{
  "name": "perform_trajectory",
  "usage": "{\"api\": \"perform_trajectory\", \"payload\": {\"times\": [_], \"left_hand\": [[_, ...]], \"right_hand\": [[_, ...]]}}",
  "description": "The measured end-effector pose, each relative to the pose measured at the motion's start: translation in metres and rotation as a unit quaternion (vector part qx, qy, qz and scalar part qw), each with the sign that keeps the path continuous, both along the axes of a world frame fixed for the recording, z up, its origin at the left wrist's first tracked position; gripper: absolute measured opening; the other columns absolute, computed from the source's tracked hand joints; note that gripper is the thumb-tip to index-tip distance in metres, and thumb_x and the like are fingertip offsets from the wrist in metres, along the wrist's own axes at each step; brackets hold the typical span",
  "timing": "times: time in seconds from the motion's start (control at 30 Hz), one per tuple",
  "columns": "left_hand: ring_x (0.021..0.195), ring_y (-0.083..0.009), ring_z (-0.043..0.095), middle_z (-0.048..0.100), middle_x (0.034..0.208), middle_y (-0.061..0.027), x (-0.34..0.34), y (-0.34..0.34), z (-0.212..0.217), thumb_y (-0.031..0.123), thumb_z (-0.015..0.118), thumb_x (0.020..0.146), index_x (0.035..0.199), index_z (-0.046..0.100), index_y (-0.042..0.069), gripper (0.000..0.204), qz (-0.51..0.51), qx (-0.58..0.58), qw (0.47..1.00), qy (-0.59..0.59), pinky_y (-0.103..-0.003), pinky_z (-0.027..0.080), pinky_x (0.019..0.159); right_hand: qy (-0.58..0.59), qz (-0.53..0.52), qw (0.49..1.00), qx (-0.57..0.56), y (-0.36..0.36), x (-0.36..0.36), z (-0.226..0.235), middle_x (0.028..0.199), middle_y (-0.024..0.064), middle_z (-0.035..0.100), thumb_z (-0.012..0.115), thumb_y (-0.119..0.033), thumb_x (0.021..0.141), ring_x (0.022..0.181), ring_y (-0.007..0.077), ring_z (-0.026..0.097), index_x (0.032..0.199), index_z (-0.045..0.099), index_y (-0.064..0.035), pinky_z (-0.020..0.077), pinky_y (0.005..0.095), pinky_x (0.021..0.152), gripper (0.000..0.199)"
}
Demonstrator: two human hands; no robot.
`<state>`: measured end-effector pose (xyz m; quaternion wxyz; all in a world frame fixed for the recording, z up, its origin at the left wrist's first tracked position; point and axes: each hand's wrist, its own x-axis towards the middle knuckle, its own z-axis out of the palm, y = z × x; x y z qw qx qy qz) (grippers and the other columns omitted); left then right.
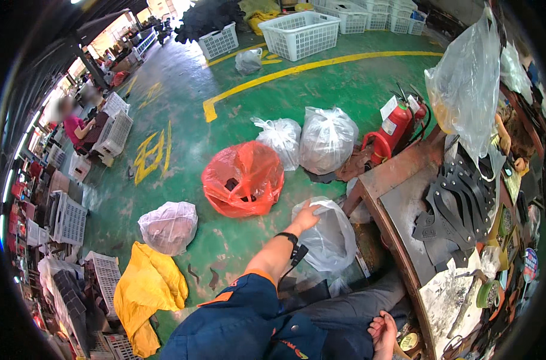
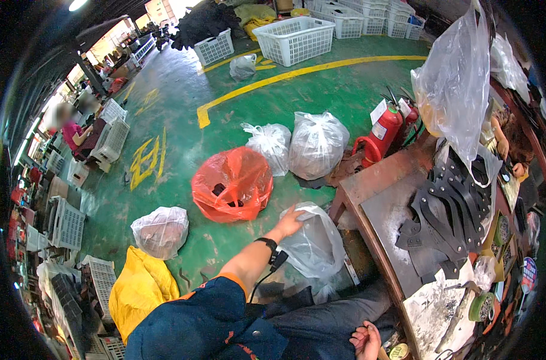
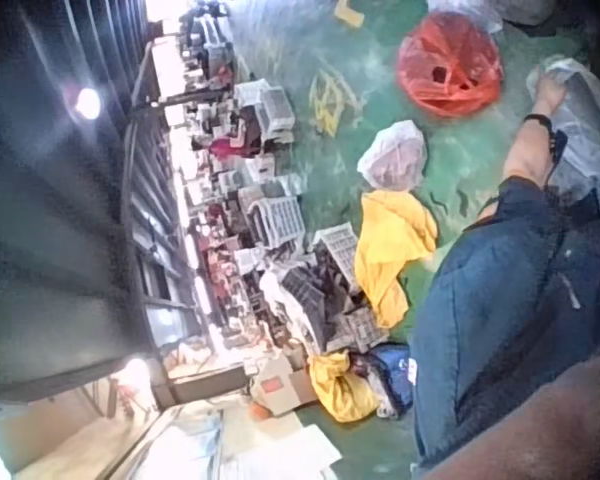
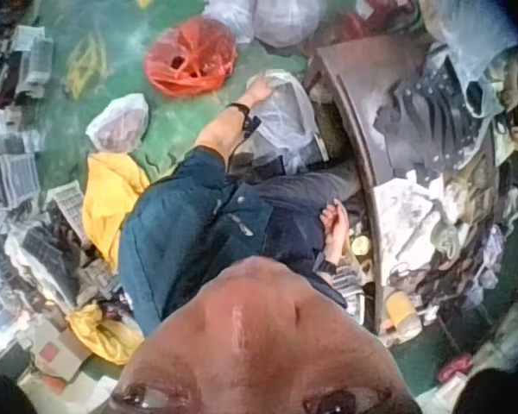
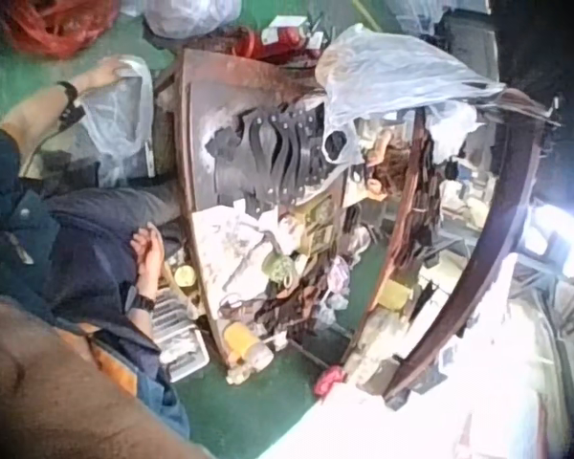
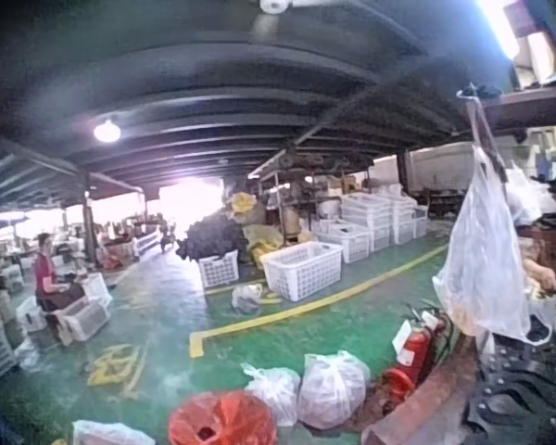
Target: The worker uses a hammer to flatten leather components on a metal plate and organizes them into plastic bags.
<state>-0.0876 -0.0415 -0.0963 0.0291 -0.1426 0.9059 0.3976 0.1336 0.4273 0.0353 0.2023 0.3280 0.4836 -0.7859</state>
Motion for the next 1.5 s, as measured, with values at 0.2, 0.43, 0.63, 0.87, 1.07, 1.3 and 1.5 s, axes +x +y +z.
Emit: {"api": "perform_trajectory", "payload": {"times": [0.2,0.43,0.63,0.87,1.07,1.3,1.5], "left_hand": [[0.147,-0.0399,0.027,0.018,0.16,-0.0279,0.093,-0.014,-0.018,0.023,0.064,0.086,0.141,0.055,0.018,0.056,-0.066,0.06,0.996,-0.002,-0.039,0.031,0.117],[0.123,-0.0356,0.055,0.045,0.147,-0.0232,0.179,-0.006,-0.038,0.027,0.059,0.088,0.14,0.055,0.015,0.054,-0.161,0.05,0.974,-0.153,-0.041,0.042,0.107],[0.118,-0.0366,0.059,0.062,0.13,-0.0189,0.241,0.002,-0.065,0.03,0.054,0.09,0.13,0.062,0.007,0.047,-0.319,0.045,0.907,-0.27,-0.044,0.045,0.101],[0.114,-0.0369,0.06,0.065,0.125,-0.0191,0.266,0.001,-0.042,0.03,0.053,0.092,0.127,0.063,0.006,0.044,-0.341,0.025,0.903,-0.259,-0.045,0.046,0.098],[0.104,-0.0344,0.064,0.068,0.115,-0.0185,0.273,-0.009,-0.007,0.028,0.056,0.091,0.122,0.065,0.011,0.037,-0.31,-0.005,0.932,-0.189,-0.044,0.05,0.09],[0.111,-0.0338,0.064,0.068,0.122,-0.016,0.275,-0.016,-0.027,0.028,0.057,0.09,0.126,0.066,0.012,0.04,-0.236,-0.012,0.933,-0.27,-0.041,0.049,0.098],[0.123,-0.0346,0.057,0.066,0.125,-0.0169,0.291,-0.003,-0.033,0.026,0.06,0.087,0.122,0.069,0.013,0.038,-0.182,0.076,0.922,-0.332,-0.041,0.044,0.106]], "right_hand": [[0.0,0.023,1.0,-0.013,-0.002,-0.005,0.005,0.079,0.009,0.068,0.055,-0.025,0.098,0.06,0.019,0.063,0.112,0.062,-0.007,0.0557,0.0336,0.05,0.024],[-0.04,0.036,0.998,-0.017,-0.014,-0.008,0.034,0.083,0.0022,0.059,0.058,-0.022,0.099,0.067,0.0124,0.054,0.119,0.06,-0.0067,0.049,0.025,0.061,0.025],[-0.008,0.021,1.0,0.015,-0.019,-0.005,0.037,0.08,0.004,0.063,0.058,-0.025,0.098,0.063,0.0138,0.058,0.115,0.061,-0.008,0.051,0.0275,0.055,0.024],[0.004,0.042,0.999,-0.009,0.002,0.014,0.02,0.092,0.0061,0.067,0.06,-0.025,0.098,0.075,0.0164,0.063,0.126,0.06,-0.0075,0.0545,0.0284,0.067,0.033],[0.042,0.022,0.998,-0.046,-0.022,0.007,0.042,0.067,-0.0004,0.05,0.056,-0.021,0.099,0.053,0.0094,0.044,0.103,0.062,-0.0073,0.0377,0.0234,0.046,0.016],[0.095,-0.001,0.994,-0.062,0.005,0.016,0.01,0.09,0.0121,0.067,0.05,-0.017,0.102,0.071,0.0197,0.067,0.123,0.058,0.0018,0.0608,0.0324,0.062,0.029],[0.089,-0.008,0.995,-0.053,0.005,0.025,0.009,0.091,0.0125,0.068,0.048,-0.017,0.103,0.07,0.02,0.068,0.123,0.057,0.0026,0.0615,0.0323,0.064,0.03]]}}
